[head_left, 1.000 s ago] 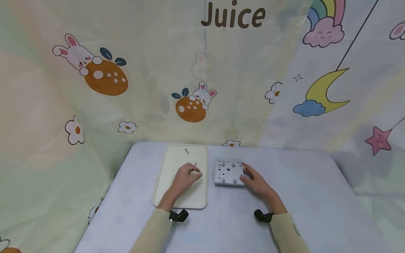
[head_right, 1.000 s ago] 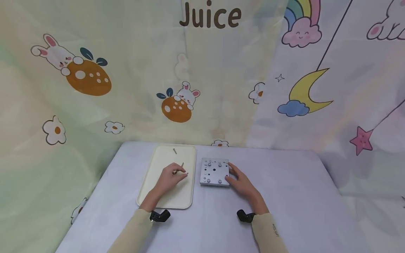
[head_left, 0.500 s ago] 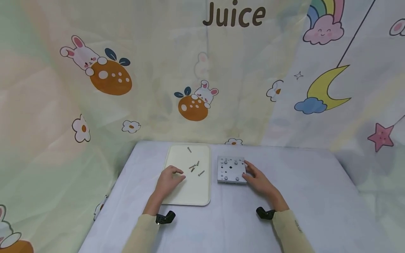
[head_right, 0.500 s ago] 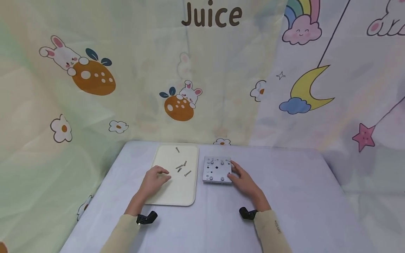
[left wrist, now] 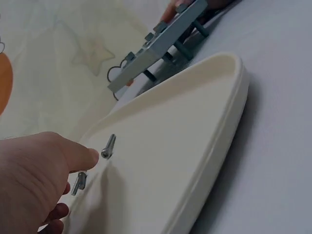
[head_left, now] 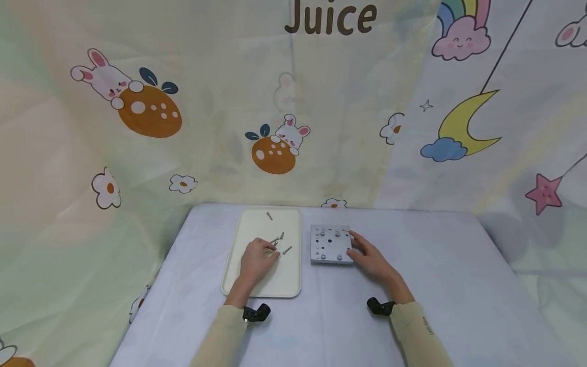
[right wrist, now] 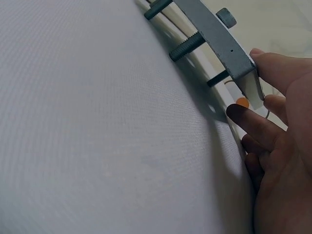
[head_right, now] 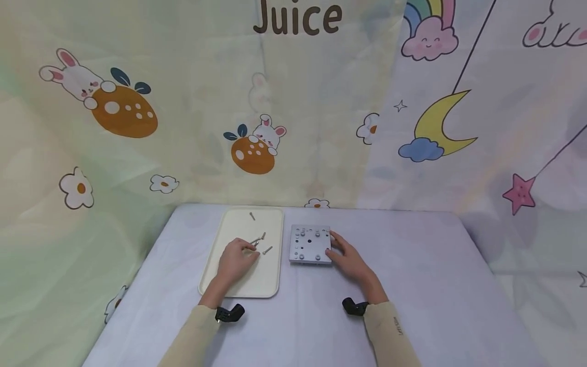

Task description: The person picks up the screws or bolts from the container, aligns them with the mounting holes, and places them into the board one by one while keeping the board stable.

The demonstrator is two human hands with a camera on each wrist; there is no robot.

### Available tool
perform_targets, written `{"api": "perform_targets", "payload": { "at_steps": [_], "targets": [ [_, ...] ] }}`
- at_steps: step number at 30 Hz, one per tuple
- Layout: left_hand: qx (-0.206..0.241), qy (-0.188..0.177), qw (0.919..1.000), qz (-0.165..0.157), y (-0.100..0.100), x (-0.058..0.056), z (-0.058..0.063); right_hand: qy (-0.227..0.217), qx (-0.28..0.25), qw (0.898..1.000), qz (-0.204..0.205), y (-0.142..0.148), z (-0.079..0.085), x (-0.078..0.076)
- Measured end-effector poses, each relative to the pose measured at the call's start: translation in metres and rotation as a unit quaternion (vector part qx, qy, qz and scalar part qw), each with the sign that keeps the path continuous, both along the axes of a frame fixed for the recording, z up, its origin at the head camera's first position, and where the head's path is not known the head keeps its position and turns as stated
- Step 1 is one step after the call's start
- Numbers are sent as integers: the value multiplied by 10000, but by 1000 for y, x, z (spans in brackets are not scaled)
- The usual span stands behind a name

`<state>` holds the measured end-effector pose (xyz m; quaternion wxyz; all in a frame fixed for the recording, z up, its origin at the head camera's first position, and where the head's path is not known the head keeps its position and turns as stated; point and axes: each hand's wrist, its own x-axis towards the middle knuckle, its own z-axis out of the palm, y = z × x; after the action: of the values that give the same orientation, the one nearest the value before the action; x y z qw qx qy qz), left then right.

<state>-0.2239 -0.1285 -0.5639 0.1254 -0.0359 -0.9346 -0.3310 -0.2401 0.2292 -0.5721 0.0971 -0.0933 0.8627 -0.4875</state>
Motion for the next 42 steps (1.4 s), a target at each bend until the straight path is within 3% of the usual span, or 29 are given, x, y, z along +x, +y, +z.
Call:
{"api": "perform_targets", "payload": {
  "at_steps": [5, 13, 21, 26, 33, 42],
  "targets": [
    [-46, -35, 9999, -103, 6, 0, -6, 3, 78, 10000, -15, -3, 1, -1],
    [-246, 258, 9994, 29, 15, 0, -10, -42, 234, 9997, -67, -3, 1, -3],
    [-97, 484, 9987, 162, 23, -3, -12, -38, 127, 9998, -125, -1, 1, -2],
    [139, 561, 9983, 54, 24, -2, -11, -94, 162, 9998, -89, -1, -1, -3],
    [531, 634, 9957, -405, 22, -1, -4, -21, 72, 9999, -115, 0, -5, 0],
    [651, 415, 9949, -643, 27, -9, 13, 44, -108, 9999, -95, -1, -5, -1]
  ]
}}
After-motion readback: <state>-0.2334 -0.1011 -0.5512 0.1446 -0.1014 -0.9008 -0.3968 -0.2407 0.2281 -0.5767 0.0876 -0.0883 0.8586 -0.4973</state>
